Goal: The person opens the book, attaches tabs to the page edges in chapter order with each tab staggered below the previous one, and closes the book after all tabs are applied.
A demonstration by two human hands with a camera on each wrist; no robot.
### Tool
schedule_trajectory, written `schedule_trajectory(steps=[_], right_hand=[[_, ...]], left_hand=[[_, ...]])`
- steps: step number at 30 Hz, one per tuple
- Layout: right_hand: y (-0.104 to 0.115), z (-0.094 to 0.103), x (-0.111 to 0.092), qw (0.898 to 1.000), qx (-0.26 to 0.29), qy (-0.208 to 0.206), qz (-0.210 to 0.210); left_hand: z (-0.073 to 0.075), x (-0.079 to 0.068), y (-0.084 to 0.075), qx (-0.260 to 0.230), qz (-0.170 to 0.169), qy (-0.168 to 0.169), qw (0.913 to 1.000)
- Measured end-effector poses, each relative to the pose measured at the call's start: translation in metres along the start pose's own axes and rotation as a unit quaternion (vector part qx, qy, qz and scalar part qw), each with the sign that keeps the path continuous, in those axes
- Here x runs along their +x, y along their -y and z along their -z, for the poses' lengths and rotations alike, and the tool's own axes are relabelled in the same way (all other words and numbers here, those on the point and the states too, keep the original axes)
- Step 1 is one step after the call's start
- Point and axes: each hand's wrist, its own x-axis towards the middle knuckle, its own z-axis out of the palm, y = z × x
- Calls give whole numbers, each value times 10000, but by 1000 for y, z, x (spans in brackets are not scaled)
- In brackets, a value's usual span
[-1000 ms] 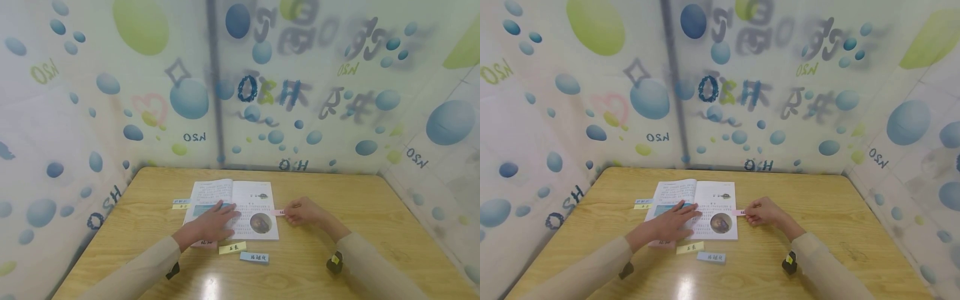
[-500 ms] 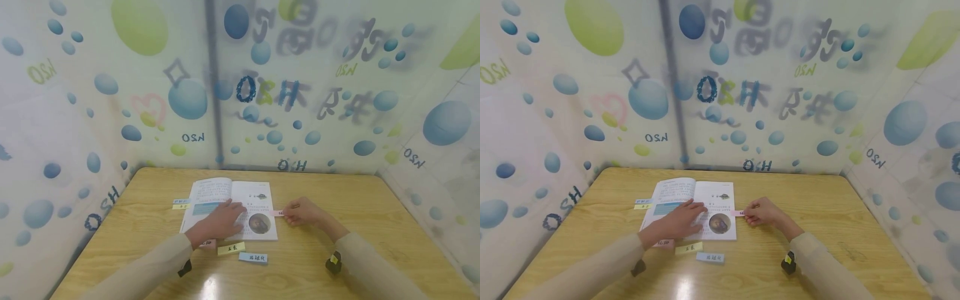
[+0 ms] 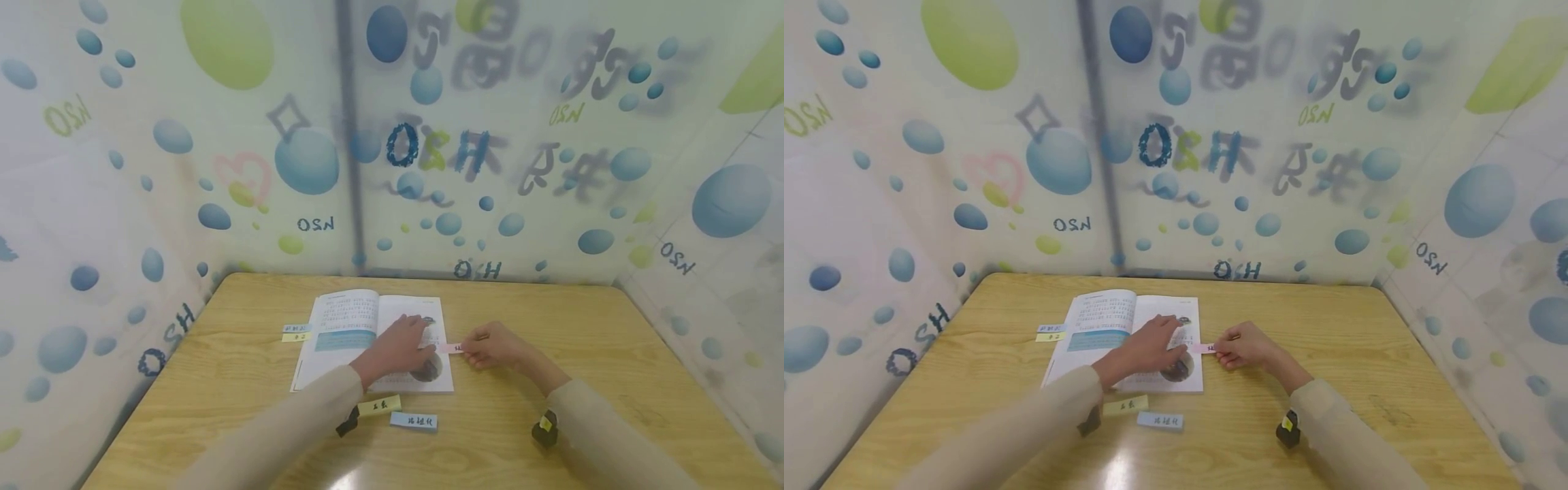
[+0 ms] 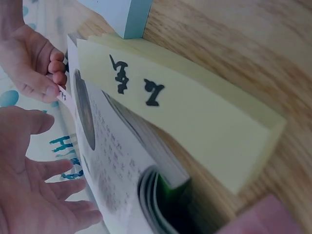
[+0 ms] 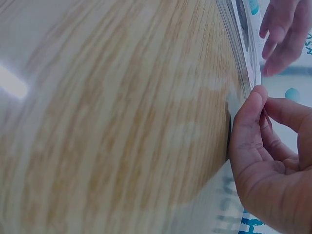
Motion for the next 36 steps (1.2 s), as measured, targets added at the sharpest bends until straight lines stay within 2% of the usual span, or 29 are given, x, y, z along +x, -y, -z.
schedule_trajectory(steps=[5, 10, 19, 28, 36], right_hand=[[0, -1, 0, 10000, -29, 19, -1], [-2, -1, 1, 10000, -2, 51, 1], [-1, -1, 1, 9998, -170, -24, 30], [-3, 0, 4, 9995, -322, -80, -4], [-1, -2, 4, 9994, -324, -94, -30]], left_hand=[[-11, 18, -2, 348, 374, -102, 9986], [-16, 28, -5, 292, 676, 101, 9972], [-16, 28, -12, 505, 822, 327, 9948], [-14, 29, -17, 579, 898, 242, 9940], [-15, 32, -17, 870, 924, 106, 9919]])
